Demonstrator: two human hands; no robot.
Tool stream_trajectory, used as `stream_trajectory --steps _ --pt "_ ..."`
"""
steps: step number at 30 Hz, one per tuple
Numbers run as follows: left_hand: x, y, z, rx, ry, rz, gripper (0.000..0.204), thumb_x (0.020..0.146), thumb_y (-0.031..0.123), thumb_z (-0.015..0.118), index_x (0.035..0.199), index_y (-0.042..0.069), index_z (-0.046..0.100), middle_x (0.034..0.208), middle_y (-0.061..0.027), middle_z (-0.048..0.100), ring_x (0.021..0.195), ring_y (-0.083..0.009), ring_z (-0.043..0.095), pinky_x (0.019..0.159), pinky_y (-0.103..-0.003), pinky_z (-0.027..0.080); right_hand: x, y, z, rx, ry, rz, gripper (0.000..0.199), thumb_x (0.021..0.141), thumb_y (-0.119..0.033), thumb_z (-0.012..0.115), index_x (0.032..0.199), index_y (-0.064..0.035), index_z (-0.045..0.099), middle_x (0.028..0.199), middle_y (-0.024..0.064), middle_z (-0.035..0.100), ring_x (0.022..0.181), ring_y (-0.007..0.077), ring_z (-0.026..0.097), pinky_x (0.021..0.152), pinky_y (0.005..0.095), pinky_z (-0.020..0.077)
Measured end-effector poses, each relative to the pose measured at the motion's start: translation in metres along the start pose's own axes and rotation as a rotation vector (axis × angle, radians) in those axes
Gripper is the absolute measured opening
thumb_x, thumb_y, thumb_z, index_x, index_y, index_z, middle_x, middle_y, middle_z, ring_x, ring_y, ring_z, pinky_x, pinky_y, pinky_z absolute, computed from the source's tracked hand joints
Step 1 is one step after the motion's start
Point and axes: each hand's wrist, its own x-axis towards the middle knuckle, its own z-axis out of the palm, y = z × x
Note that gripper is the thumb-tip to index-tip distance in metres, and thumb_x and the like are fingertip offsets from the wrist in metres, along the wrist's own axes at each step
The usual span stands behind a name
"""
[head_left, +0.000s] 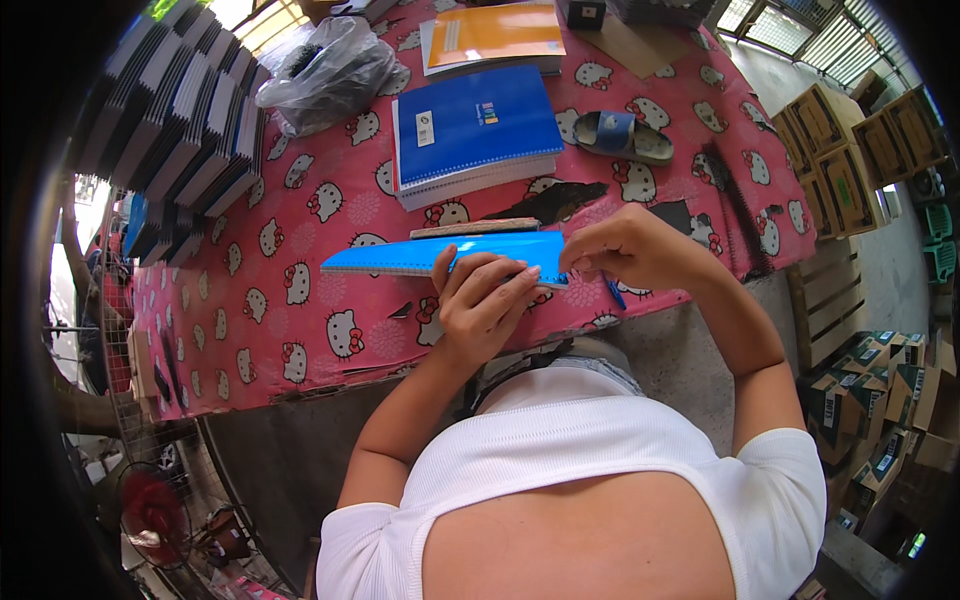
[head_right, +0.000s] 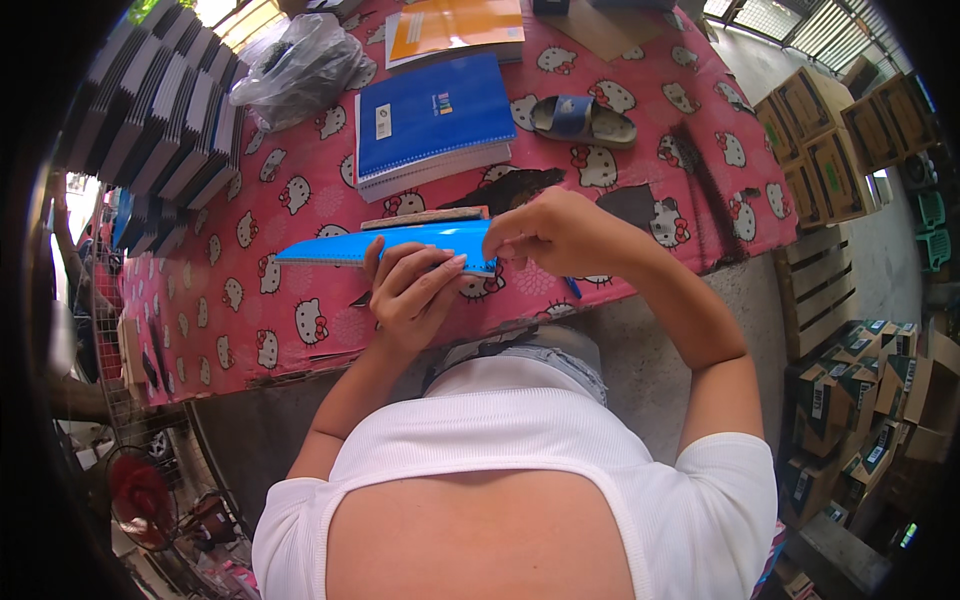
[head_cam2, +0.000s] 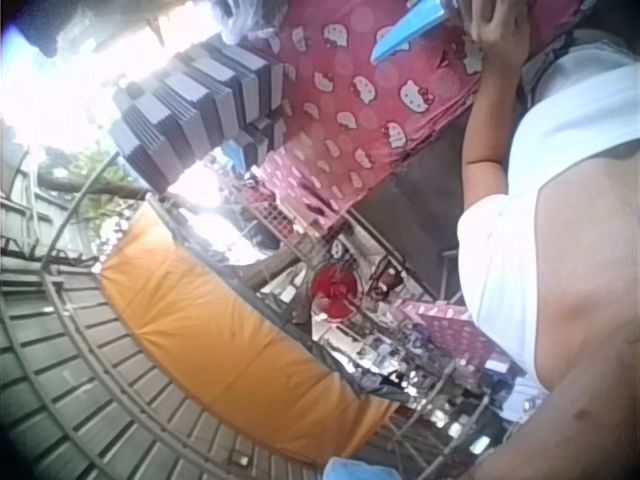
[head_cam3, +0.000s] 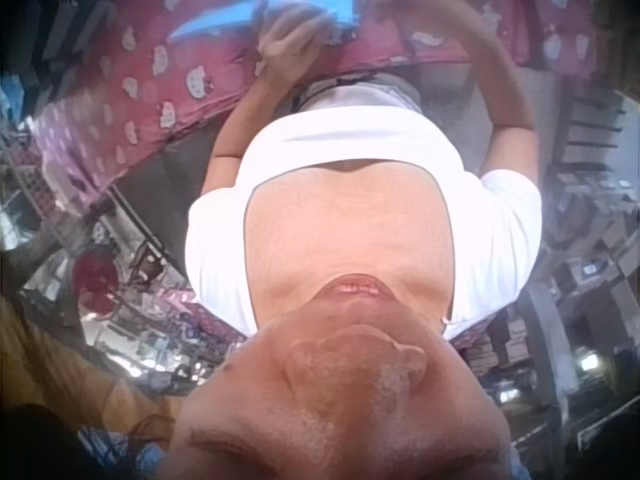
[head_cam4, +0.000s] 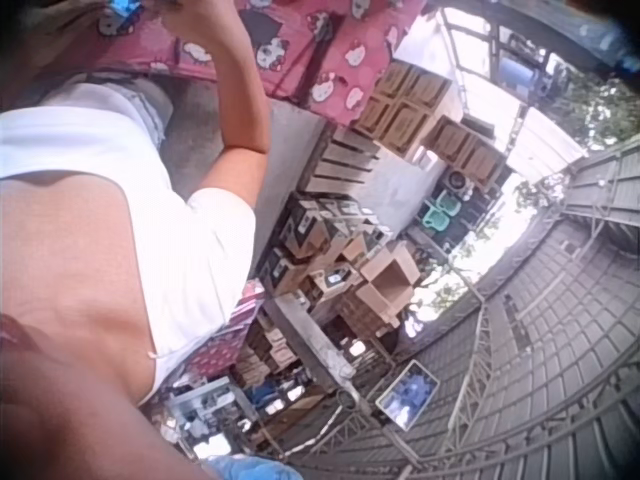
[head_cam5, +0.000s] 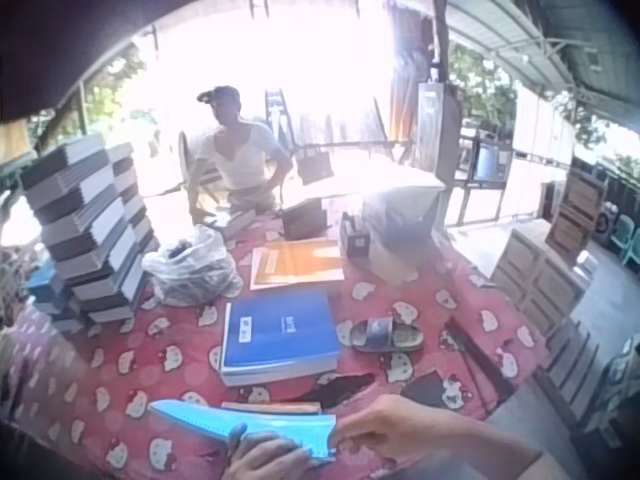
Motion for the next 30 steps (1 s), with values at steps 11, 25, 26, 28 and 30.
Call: stream_trajectory --steps 11,25,26,28,30 --pt "0.047 -0.005 -0.001 0.061 0.026 -0.230 0.029 0.065 0.029 0.080 0.089 0.015 0.072 0.081 0.0033 0.067 0.084 -0.0162 0.059 0.097 -0.041 0.030 -0.001 -0.017 0.009 -0.405 0.297 -0.077 0.019 0.080 -0.003 0.063 0.097 -0.0099 0.064 0.072 0.0081 0.062 0.065 0.0251 0.063 0.059 0.0344 0.0492" --pt "0.049 -0.016 0.004 0.057 -0.079 -0.232 0.024 0.065 0.021 0.079 0.087 0.014 0.072 0.082 0.0017 0.068 0.085 -0.0174 0.056 0.098 -0.043 0.029 0.016 -0.027 0.017 -0.551 0.501 0.125 0.020 0.077 -0.016 0.069 0.092 -0.0069 0.058 0.091 0.0080 0.057 0.085 0.0285 0.061 0.062 0.0393 0.0491" --pt "0.048 -0.015 0.005 0.081 -0.069 -0.228 0.024 0.065 0.022 0.078 0.086 0.014 0.072 0.082 0.0017 0.068 0.084 -0.0174 0.056 0.097 -0.042 0.030 0.013 -0.022 0.017 -0.576 0.467 0.064 0.018 0.079 -0.016 0.068 0.091 -0.0073 0.058 0.088 0.0078 0.057 0.083 0.0287 0.061 0.062 0.0396 0.0491" --pt "0.050 -0.014 0.005 0.102 -0.061 -0.215 0.023 0.065 0.022 0.078 0.086 0.014 0.072 0.081 0.0017 0.068 0.084 -0.0174 0.056 0.097 -0.041 0.030 0.014 -0.019 0.018 -0.601 0.440 0.005 0.016 0.080 -0.017 0.066 0.090 -0.0077 0.058 0.086 0.0076 0.056 0.081 0.0289 0.061 0.062 0.0398 0.0491" --pt "0.049 -0.014 0.007 0.127 -0.048 -0.232 0.023 0.065 0.022 0.076 0.087 0.015 0.072 0.081 0.0015 0.068 0.083 -0.0182 0.057 0.099 -0.042 0.028 0.018 -0.019 0.019 -0.605 0.572 -0.097 0.010 0.082 -0.012 0.064 0.090 -0.0069 0.062 0.078 0.0099 0.057 0.077 0.0286 0.061 0.061 0.0372 0.0483"
